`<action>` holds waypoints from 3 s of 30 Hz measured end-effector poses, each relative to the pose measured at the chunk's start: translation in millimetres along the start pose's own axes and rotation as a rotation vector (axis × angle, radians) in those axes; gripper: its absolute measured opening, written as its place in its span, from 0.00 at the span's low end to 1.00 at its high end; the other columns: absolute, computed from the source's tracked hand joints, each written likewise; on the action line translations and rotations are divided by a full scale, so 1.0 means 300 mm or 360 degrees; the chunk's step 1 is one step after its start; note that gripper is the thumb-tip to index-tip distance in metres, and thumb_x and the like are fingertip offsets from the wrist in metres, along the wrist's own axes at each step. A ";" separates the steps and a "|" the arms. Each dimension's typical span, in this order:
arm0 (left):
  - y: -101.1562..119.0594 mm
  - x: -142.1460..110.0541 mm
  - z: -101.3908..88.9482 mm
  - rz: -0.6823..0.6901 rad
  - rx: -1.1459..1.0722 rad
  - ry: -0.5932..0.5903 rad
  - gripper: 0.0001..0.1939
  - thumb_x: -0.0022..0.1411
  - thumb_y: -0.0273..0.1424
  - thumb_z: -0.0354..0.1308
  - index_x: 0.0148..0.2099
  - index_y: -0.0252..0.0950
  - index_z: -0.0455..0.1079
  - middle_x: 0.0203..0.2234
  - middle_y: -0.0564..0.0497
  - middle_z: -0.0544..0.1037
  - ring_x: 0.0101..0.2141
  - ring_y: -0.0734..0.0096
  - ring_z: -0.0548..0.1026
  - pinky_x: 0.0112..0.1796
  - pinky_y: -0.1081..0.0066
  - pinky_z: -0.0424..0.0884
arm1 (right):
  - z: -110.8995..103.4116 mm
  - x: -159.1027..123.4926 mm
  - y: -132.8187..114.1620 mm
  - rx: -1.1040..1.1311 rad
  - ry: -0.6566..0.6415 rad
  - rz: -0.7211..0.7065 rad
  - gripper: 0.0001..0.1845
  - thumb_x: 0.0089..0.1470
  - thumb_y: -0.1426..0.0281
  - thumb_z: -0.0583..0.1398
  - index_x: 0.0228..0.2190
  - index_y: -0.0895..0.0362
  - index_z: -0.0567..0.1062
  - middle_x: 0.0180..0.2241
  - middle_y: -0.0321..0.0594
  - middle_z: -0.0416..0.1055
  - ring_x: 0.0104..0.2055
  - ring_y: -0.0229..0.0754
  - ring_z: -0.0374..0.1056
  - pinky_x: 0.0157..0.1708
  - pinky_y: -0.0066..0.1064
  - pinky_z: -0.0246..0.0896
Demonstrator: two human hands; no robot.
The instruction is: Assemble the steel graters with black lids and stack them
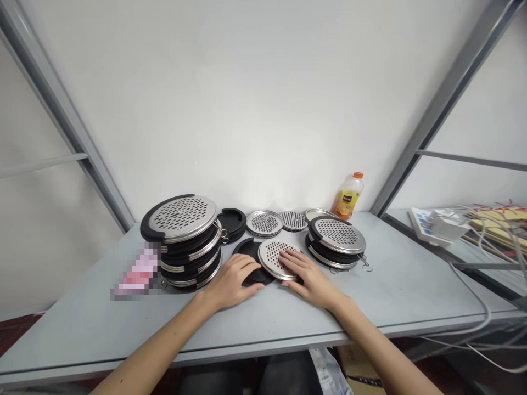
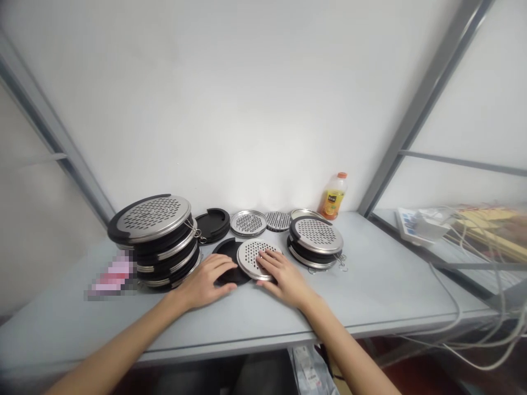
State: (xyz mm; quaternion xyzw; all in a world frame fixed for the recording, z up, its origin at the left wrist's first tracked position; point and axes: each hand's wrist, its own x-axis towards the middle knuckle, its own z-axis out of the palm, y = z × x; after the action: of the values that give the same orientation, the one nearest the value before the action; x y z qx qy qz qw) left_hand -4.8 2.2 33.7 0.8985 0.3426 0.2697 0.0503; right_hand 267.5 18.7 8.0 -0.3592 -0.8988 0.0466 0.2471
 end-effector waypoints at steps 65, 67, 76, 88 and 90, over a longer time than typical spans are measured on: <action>-0.082 -0.004 0.061 -0.0449 -0.0104 -0.0182 0.61 0.52 0.53 0.62 0.69 0.35 0.25 0.67 0.36 0.39 0.65 0.48 0.40 0.61 0.48 0.48 | -0.041 0.209 0.091 0.0380 -0.0020 0.0245 0.15 0.54 0.64 0.58 0.39 0.57 0.79 0.37 0.43 0.77 0.37 0.44 0.72 0.35 0.32 0.68; -0.079 -0.004 0.062 -0.0457 -0.0131 -0.0161 0.61 0.51 0.52 0.63 0.69 0.36 0.25 0.67 0.36 0.39 0.65 0.47 0.40 0.61 0.47 0.48 | -0.039 0.210 0.085 0.0425 -0.0029 0.0236 0.15 0.55 0.64 0.57 0.41 0.57 0.78 0.38 0.44 0.77 0.38 0.45 0.71 0.36 0.33 0.68; -0.075 -0.006 0.040 -0.0429 -0.0229 -0.0113 0.58 0.52 0.48 0.64 0.70 0.38 0.29 0.67 0.40 0.38 0.65 0.49 0.41 0.61 0.49 0.50 | -0.037 0.199 0.081 0.0463 -0.0092 0.0102 0.21 0.52 0.61 0.61 0.46 0.56 0.74 0.46 0.47 0.71 0.46 0.49 0.69 0.47 0.41 0.65; -0.060 -0.005 0.037 -0.0478 -0.0399 -0.0056 0.49 0.57 0.35 0.61 0.69 0.37 0.32 0.67 0.40 0.41 0.66 0.50 0.40 0.62 0.50 0.47 | 0.016 0.086 0.115 0.0677 -0.0313 0.0168 0.54 0.43 0.53 0.67 0.64 0.54 0.50 0.67 0.52 0.37 0.67 0.58 0.40 0.63 0.54 0.39; -0.059 -0.009 0.039 -0.0521 -0.0390 -0.0115 0.49 0.58 0.38 0.61 0.69 0.37 0.31 0.67 0.40 0.38 0.66 0.50 0.38 0.62 0.50 0.48 | 0.016 0.091 0.112 0.0698 -0.0279 0.0197 0.54 0.42 0.53 0.67 0.64 0.55 0.52 0.67 0.53 0.39 0.67 0.58 0.42 0.63 0.53 0.40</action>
State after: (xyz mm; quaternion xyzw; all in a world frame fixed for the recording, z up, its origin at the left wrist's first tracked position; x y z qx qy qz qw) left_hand -11.0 15.0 17.6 0.8270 0.4467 0.2652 0.2147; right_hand 269.2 62.2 6.3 -0.3459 -0.8614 0.2867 0.2370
